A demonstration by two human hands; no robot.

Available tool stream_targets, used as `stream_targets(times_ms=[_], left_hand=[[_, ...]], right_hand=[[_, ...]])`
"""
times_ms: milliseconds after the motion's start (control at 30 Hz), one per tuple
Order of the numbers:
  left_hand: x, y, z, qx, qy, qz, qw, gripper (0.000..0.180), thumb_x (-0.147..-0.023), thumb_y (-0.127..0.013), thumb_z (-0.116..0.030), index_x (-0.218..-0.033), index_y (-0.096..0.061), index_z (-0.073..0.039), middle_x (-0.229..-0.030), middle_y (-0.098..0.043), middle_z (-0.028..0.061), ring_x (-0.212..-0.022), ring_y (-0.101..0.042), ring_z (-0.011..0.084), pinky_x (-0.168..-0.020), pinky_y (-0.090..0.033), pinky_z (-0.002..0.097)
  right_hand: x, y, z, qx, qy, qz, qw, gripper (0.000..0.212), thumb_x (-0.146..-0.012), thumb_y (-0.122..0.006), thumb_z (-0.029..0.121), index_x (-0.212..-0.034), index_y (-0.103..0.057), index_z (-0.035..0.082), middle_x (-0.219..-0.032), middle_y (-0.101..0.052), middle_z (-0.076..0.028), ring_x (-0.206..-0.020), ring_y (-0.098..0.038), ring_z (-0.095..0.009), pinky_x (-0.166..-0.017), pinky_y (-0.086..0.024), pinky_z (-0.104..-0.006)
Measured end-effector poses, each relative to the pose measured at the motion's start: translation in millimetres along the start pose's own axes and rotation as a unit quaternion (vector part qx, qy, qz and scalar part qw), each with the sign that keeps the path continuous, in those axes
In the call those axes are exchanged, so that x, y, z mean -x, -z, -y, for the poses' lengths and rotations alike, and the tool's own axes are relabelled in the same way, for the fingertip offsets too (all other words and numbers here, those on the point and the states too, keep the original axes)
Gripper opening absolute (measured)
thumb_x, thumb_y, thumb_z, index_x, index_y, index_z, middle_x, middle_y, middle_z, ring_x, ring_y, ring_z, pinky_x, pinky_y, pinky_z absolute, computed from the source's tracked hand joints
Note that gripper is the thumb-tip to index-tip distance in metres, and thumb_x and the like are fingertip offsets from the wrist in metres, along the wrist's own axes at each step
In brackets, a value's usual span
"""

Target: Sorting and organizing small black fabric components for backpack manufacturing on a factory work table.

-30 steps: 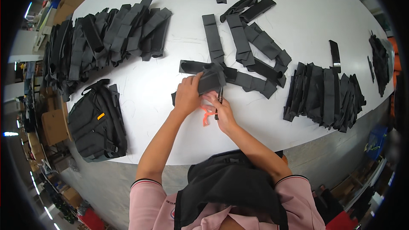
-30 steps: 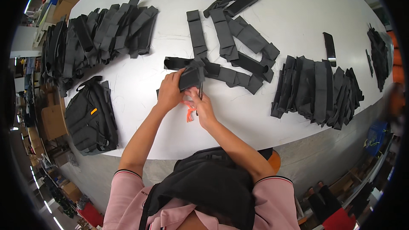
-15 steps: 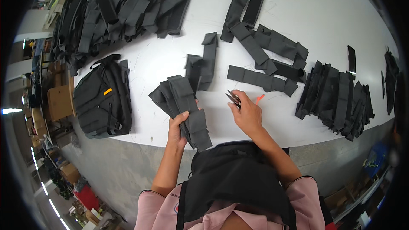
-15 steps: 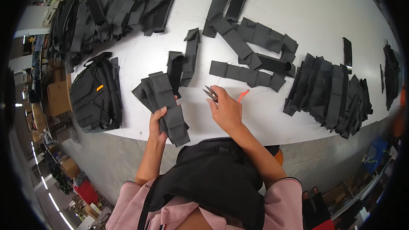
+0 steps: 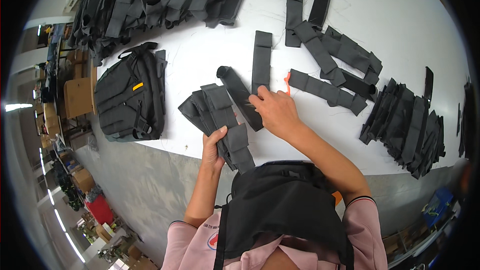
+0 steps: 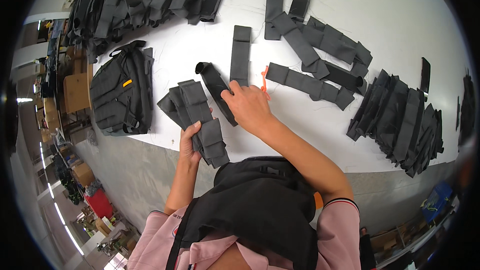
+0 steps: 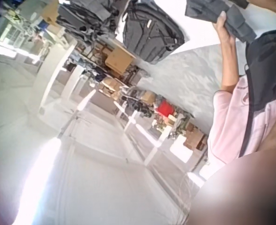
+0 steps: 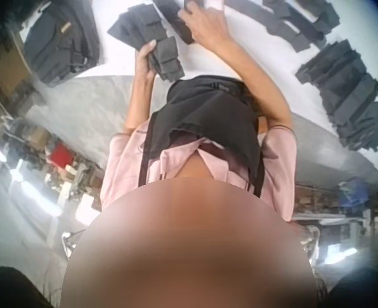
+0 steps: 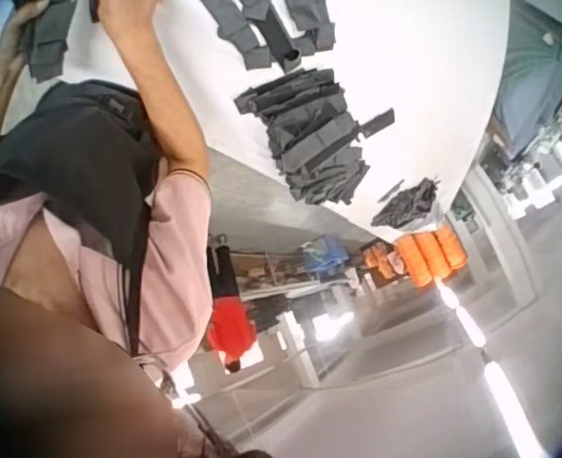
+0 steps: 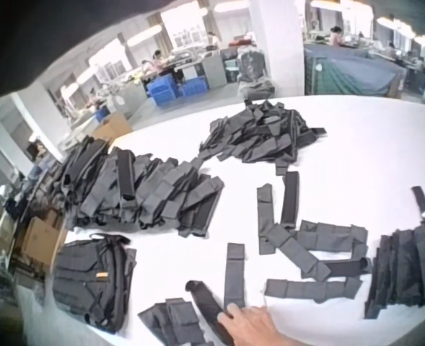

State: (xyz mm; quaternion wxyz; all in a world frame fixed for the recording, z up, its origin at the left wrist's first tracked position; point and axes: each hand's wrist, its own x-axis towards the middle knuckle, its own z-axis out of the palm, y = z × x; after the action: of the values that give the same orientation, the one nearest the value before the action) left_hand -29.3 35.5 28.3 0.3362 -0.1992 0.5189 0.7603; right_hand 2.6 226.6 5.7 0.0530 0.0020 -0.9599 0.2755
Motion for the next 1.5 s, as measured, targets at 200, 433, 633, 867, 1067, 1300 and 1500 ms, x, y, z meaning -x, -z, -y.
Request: stream_targets(times_ms=[200, 433, 633, 867, 1067, 1300, 1500], left_hand=[[0, -1, 1, -0.006, 0.009, -0.008, 1.0, 0.055, -0.074, -0.058, -0.007, -0.125, -0.039, 0.004, -0.115, -0.056, 0.0182, -0.097, -0.06, 0.0284, -0.081, -0.052, 0.0386], [7, 7, 1, 0.013, 0.003, -0.012, 1.0, 0.057, -0.073, -0.058, -0.007, -0.125, -0.038, 0.005, -0.116, -0.055, 0.0192, -0.097, -0.06, 0.0295, -0.082, -0.052, 0.0395], [12, 32, -4, 0.039, -0.058, -0.054, 0.996, 0.053, -0.072, -0.056, -0.004, -0.122, -0.042, 0.007, -0.113, -0.056, 0.0201, -0.095, -0.061, 0.0302, -0.082, -0.053, 0.0402], [-58, 19, 16, -0.047, -0.025, -0.007, 0.999, 0.037, -0.071, -0.057, -0.001, -0.107, -0.053, 0.007, -0.097, -0.063, 0.0152, -0.087, -0.063, 0.0234, -0.075, -0.054, 0.0331], [-42, 46, 16, 0.035, 0.027, 0.03, 0.999, 0.045, -0.07, -0.057, -0.006, -0.113, -0.051, 0.004, -0.098, -0.063, 0.0134, -0.084, -0.063, 0.0232, -0.074, -0.054, 0.0337], [-42, 39, 31, -0.063, 0.064, 0.0, 0.996, 0.041, -0.083, -0.063, -0.024, -0.113, -0.052, 0.002, -0.1, -0.062, 0.0112, -0.085, -0.063, 0.0181, -0.071, -0.053, 0.0294], [-29, 23, 14, -0.043, 0.082, 0.017, 0.996, 0.04, -0.075, -0.066, -0.011, -0.111, -0.053, 0.002, -0.094, -0.061, 0.0093, -0.082, -0.062, 0.0178, -0.071, -0.053, 0.0297]], right_hand=[[-14, -9, 8, -0.012, 0.031, 0.009, 0.999, 0.023, -0.064, -0.06, -0.001, -0.085, -0.056, 0.009, -0.082, -0.05, -0.005, -0.065, -0.057, -0.021, -0.058, -0.041, -0.0327], [0, -6, 5, -0.071, -0.065, 0.024, 0.995, 0.019, -0.071, -0.061, 0.003, -0.088, -0.058, 0.01, -0.083, -0.052, -0.004, -0.068, -0.058, -0.024, -0.058, -0.043, -0.0352], [42, -1, -23, -0.149, -0.267, 0.032, 0.952, 0.023, -0.076, -0.065, 0.018, -0.097, -0.057, 0.012, -0.092, -0.054, -0.003, -0.075, -0.059, -0.024, -0.062, -0.046, -0.0365], [-14, -73, -18, -0.24, -0.309, 0.061, 0.918, 0.025, -0.081, -0.061, 0.022, -0.099, -0.059, 0.005, -0.078, -0.064, -0.015, -0.077, -0.061, -0.033, -0.066, -0.046, -0.0394], [-6, -42, -14, -0.641, -0.396, 0.196, 0.627, 0.028, -0.086, -0.061, 0.028, -0.069, -0.046, 0.011, -0.053, -0.035, 0.006, -0.041, -0.025, -0.001, -0.036, -0.017, -0.0217], [4, -67, 15, -0.606, -0.416, 0.182, 0.653, 0.028, -0.087, -0.058, 0.031, -0.075, -0.051, 0.007, -0.058, -0.04, 0.003, -0.044, -0.031, -0.004, -0.038, -0.022, -0.0218], [-5, -67, 11, -0.481, -0.314, 0.222, 0.788, 0.032, -0.086, -0.057, 0.033, -0.085, -0.056, 0.002, -0.069, -0.057, -0.004, -0.066, -0.055, -0.019, -0.06, -0.042, -0.0327]])
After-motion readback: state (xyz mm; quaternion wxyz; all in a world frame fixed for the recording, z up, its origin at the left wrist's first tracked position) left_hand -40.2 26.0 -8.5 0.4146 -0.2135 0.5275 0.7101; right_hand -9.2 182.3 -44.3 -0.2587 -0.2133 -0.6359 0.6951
